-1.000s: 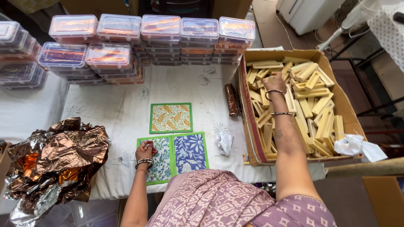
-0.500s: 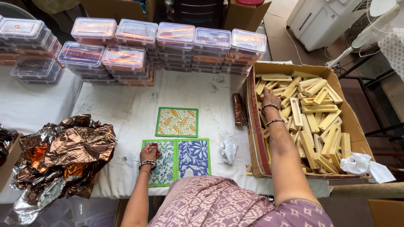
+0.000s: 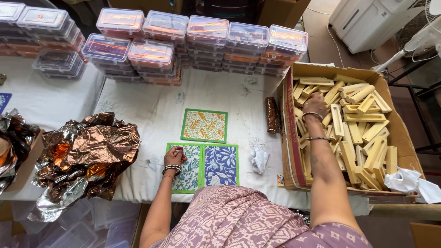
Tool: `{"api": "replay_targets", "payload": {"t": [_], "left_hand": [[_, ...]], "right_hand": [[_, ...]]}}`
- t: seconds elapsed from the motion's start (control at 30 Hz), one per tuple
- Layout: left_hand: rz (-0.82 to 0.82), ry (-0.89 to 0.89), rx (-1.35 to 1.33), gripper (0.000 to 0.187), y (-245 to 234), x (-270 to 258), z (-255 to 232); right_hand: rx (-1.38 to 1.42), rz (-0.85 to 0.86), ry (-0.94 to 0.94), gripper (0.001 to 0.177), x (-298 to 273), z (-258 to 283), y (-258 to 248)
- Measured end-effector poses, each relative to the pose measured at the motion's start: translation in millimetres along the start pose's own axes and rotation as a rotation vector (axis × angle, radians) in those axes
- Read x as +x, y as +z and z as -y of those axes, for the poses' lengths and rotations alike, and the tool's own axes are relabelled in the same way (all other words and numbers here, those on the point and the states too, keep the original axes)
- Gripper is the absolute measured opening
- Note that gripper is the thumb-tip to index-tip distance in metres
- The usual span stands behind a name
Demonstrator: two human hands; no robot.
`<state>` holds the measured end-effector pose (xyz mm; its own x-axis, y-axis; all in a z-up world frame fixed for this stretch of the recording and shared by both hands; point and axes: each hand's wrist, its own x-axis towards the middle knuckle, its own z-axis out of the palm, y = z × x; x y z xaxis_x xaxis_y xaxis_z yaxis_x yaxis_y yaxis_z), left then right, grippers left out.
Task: The person wipes a wooden block with a white cloth, then wraps it in a sheet of copper-colored foil. They place the wrapped block into a clear plastic container and close the lid. The person repeats this process with a second wooden block.
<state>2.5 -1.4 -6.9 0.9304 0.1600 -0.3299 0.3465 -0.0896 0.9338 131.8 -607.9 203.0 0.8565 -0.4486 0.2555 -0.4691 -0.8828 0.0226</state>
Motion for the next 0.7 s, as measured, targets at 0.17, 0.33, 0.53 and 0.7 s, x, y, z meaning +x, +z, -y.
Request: {"api": "replay_targets", "payload": {"t": [0.17, 0.33, 0.53, 0.7], "left_hand": [[0.012, -0.011, -0.006, 0.015, 1, 2, 1], [0.027, -0.063, -0.115, 0.015, 10, 18, 22], [0.297, -0.192, -0.241, 0.039, 62, 1, -11], [0.582, -0.488, -0.68, 0.056, 78, -59, -106]], "right_hand": [[0.347, -0.307, 0.038, 0.02, -32, -8, -69], [0.528, -0.587, -0.247, 0.018, -96, 22, -112], [0.569, -0.422, -0.686, 0.004, -192, 116, -122], [0.645, -0.131, -1.069, 0.006, -279, 194, -70]]}}
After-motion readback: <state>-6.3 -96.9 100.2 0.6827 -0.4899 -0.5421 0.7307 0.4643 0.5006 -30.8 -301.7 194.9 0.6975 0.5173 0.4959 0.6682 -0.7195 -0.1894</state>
